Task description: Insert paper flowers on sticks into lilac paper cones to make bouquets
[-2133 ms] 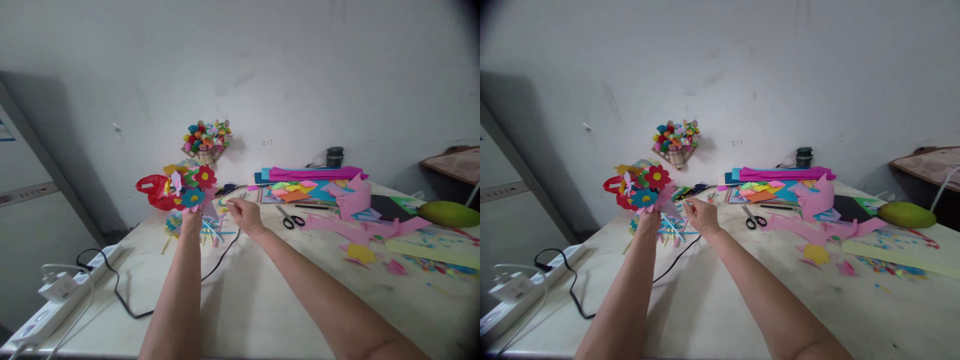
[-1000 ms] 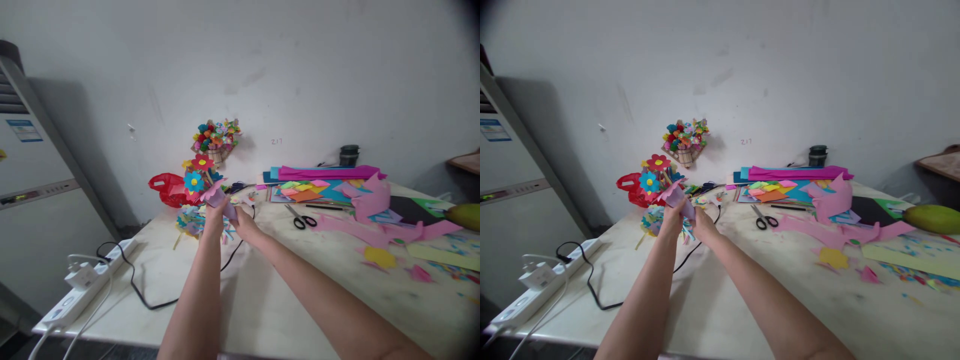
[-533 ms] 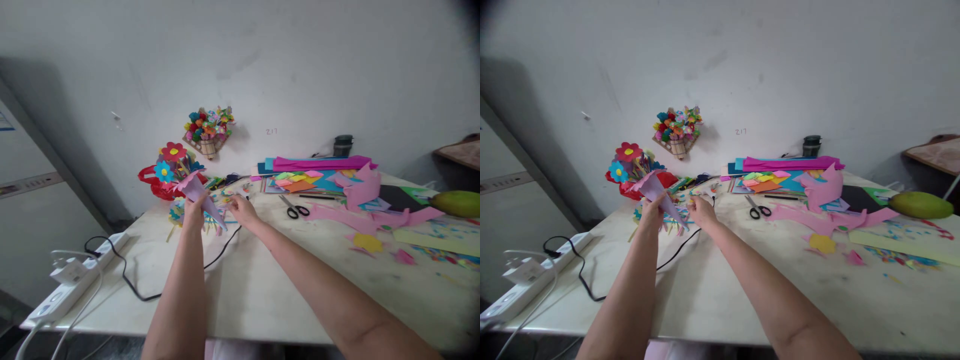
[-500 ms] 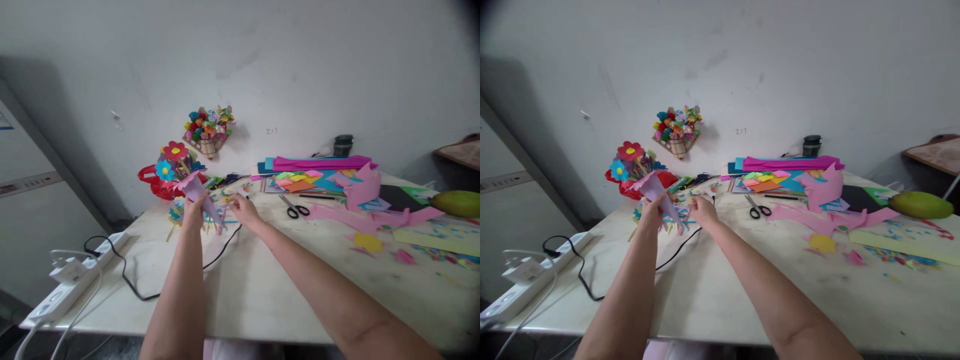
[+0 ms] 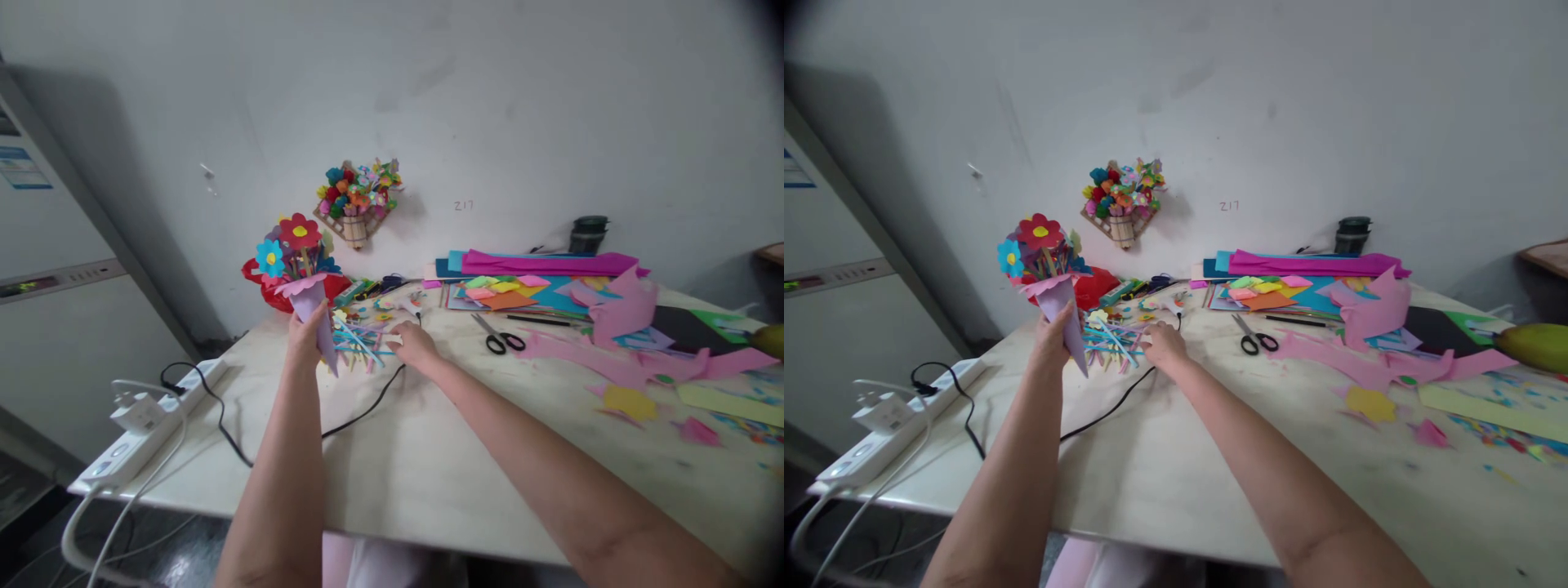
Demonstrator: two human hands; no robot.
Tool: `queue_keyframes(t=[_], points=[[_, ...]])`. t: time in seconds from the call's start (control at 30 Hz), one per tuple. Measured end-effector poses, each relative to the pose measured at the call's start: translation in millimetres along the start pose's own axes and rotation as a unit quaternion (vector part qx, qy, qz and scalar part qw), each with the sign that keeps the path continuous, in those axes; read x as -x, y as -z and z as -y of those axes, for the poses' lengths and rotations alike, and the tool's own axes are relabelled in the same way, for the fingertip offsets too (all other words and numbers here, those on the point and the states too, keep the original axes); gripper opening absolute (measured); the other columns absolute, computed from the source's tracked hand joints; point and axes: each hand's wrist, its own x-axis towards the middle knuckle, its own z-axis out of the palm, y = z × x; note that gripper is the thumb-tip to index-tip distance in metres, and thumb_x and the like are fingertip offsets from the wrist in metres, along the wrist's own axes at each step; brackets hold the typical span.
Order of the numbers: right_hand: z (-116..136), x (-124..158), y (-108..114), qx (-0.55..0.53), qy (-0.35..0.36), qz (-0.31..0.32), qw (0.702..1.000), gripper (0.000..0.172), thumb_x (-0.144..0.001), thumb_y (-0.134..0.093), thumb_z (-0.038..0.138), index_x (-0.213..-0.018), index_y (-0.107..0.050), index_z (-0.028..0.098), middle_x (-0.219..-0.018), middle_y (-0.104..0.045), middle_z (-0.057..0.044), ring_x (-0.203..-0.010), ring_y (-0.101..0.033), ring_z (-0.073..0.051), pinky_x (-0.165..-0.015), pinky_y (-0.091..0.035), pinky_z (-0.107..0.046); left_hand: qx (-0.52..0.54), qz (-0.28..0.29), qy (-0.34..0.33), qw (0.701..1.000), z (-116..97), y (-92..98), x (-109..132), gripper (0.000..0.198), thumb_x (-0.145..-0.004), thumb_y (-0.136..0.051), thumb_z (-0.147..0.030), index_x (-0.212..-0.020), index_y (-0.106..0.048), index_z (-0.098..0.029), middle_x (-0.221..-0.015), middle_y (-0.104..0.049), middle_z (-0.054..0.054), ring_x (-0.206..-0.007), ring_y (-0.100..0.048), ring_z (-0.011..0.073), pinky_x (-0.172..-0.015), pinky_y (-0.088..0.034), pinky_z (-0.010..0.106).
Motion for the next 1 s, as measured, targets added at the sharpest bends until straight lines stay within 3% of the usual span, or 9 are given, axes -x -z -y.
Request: queue_keyframes(t=[0.13,0.3,0.6,0.77,1.0], points=[[16.5,-9.7,-7.3,0.048,0.057,0.035,0.997,0.047,-0.080,-0.057,0.044,-0.117,-0.060,0.016,-0.123,-0.059,-0.014,-0.113,-0.054,-0.029,-0.093,-0.042,-0.038,0.006,-0.015,-0.014,1.000,-3.5,13.1,-5.0,0.041,-0.056,-0.079,-0.040,-0.079,-0.056,-0.016,-0.056,-0.058,-0.001,-0.044,-0.051,0.0098,-0.042,-0.039,0.022],[38.7,-25.5,-22.1,0.074,0.051,0.080,0.993,0.054,-0.077,-0.058,0.048,-0.119,-0.057,0.014,-0.127,-0.056,-0.016,-0.118,-0.050,-0.030,-0.094,-0.041,-0.038,0.022,-0.031,-0.025,0.999,-8.2,29.4,-10.2,0.039,-0.056,-0.078,-0.038,-0.079,-0.056,-0.016,-0.055,-0.059,-0.001,-0.043,-0.051,0.0101,-0.041,-0.039,0.022],[85.4,-41.0,-58.6,0.092,0.049,0.061,0.993,0.072,-0.075,-0.058,0.052,-0.128,-0.047,0.004,-0.133,-0.049,-0.024,-0.125,-0.043,-0.034,-0.102,-0.032,-0.044,0.037,-0.063,-0.066,0.995,-8.9,44.3,-8.2,0.032,-0.062,-0.073,-0.039,-0.076,-0.056,-0.017,-0.057,-0.059,-0.001,-0.046,-0.050,0.0096,-0.044,-0.040,0.023],[95.5,-42.8,-64.9,0.105,0.029,0.071,0.992,0.066,-0.077,-0.057,0.044,-0.130,-0.045,0.007,-0.135,-0.046,-0.025,-0.122,-0.046,-0.035,-0.097,-0.036,-0.045,0.048,-0.086,-0.073,0.992,-13.8,54.3,-6.3,0.030,-0.060,-0.073,-0.037,-0.077,-0.057,-0.019,-0.057,-0.060,-0.002,-0.045,-0.050,0.0103,-0.043,-0.040,0.024],[82.2,-51.5,-60.4,0.115,0.045,0.095,0.988,0.040,-0.077,-0.058,0.028,-0.113,-0.061,0.011,-0.115,-0.064,-0.019,-0.107,-0.059,-0.032,-0.085,-0.046,-0.039,0.026,-0.086,-0.044,0.995,-15.6,63.2,-3.1,0.029,-0.062,-0.073,-0.033,-0.079,-0.056,-0.017,-0.057,-0.059,-0.001,-0.047,-0.052,0.0109,-0.044,-0.040,0.023]])
